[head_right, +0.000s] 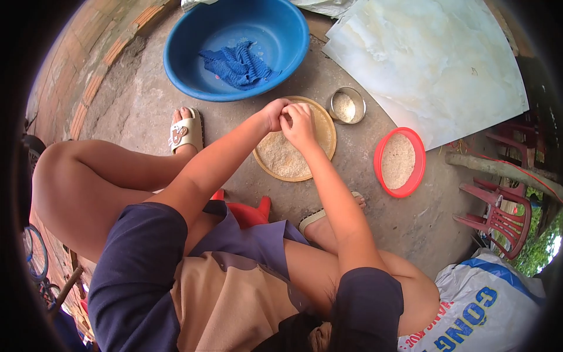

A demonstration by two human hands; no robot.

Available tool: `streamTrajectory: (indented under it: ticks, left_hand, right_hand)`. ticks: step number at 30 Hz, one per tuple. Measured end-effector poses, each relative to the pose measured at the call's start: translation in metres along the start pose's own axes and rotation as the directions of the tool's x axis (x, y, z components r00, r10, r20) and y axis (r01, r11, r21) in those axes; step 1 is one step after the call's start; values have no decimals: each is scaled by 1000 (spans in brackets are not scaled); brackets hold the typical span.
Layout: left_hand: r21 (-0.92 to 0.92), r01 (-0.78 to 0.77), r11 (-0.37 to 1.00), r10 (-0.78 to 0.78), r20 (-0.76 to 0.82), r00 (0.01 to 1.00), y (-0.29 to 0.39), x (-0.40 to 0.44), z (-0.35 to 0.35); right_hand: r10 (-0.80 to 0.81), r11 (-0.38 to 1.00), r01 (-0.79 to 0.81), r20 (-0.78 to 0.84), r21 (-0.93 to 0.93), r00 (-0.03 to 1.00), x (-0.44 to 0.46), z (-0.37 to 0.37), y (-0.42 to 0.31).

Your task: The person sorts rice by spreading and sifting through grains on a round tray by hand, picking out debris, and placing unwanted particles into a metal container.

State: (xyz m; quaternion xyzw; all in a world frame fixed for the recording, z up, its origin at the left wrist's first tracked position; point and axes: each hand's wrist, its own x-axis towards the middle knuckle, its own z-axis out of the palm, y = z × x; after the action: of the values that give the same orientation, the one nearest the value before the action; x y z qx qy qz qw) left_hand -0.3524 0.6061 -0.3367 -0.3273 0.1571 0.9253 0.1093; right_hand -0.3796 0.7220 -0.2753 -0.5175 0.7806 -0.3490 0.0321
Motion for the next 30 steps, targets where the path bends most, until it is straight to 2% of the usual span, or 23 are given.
streamTrajectory:
  ticks: [1,2,3,4,5,6,7,8,9,10,11,12,13,14,16,20,22,24,26,27,28,30]
  left_hand:
    - [-45,-32,998,33,25,999,2,2,4]
    - [-86,-62,994,66,51,997,6,1,12]
    - [-44,-154,987,149,-87,985,11,-1,19]
    - [-9,-148,989,147,-71,986,16,-2,25]
    - [107,-246,963,259,-128,957,19,-4,30]
    - [232,-333,914,374,-164,913,21,-7,36]
    - [365,-396,843,474,-155,867,16,-14,45]
    - [614,-450,649,621,-86,779,6,-14,49]
    - [878,-455,148,781,178,598,-11,-9,45]
    - [874,-301,-382,746,483,458,-29,3,39]
    - [827,-419,-375,777,527,345,-48,-8,43]
    - [875,-406,-264,723,458,517,-50,-11,40]
    - [892,-339,-299,626,451,636,-50,-8,34]
    - [874,-347,-340,592,485,643,-51,-10,30]
    - [769,-399,-500,430,620,656,-60,-12,27]
    - [751,-459,-475,442,655,613,-62,-29,43]
    - [724,-125,-679,580,632,514,-56,-30,40]
    - [750,-93,-655,586,582,564,-54,-23,24]
    - [769,-49,-638,588,527,613,-53,-17,1]
    - [702,-23,-712,514,543,664,-56,-18,-14]
    - [629,-8,-777,439,551,709,-60,-17,-28]
    - [563,-1,-826,395,582,711,-67,-20,-44]
  right_hand:
    - [20,999,-16,-107,38,994,4,-2,0]
    - [24,999,-20,-130,29,991,4,3,10]
    - [198,980,-170,-371,107,907,4,11,21]
    - [362,932,-285,-575,224,733,6,18,30]
    - [806,517,-342,-311,785,504,9,23,31]
    - [812,516,-312,-339,798,476,12,20,37]
    - [906,48,-294,82,955,414,11,20,49]
    - [775,-432,-238,493,870,396,10,23,59]
    - [719,-541,-180,563,821,407,10,32,65]
    - [728,-543,-125,539,830,424,10,35,69]
    - [740,-538,-103,527,837,417,10,38,71]
    - [752,-536,-82,519,841,408,8,40,73]
    - [762,-535,-61,512,843,396,6,42,75]
    - [775,-528,-40,501,848,386,4,44,76]
    - [801,-504,-20,476,863,362,-3,46,77]
    - [836,-479,-53,474,876,275,-18,46,81]
    - [843,-482,-55,480,874,242,-26,39,87]
    - [677,-521,-340,621,783,395,-24,9,101]
    - [463,-381,-643,739,664,490,-9,-27,117]
    - [452,-227,-716,723,660,522,5,-58,107]
    - [481,-173,-661,648,731,590,15,-79,109]
    - [444,-210,-493,531,845,722,30,-117,125]
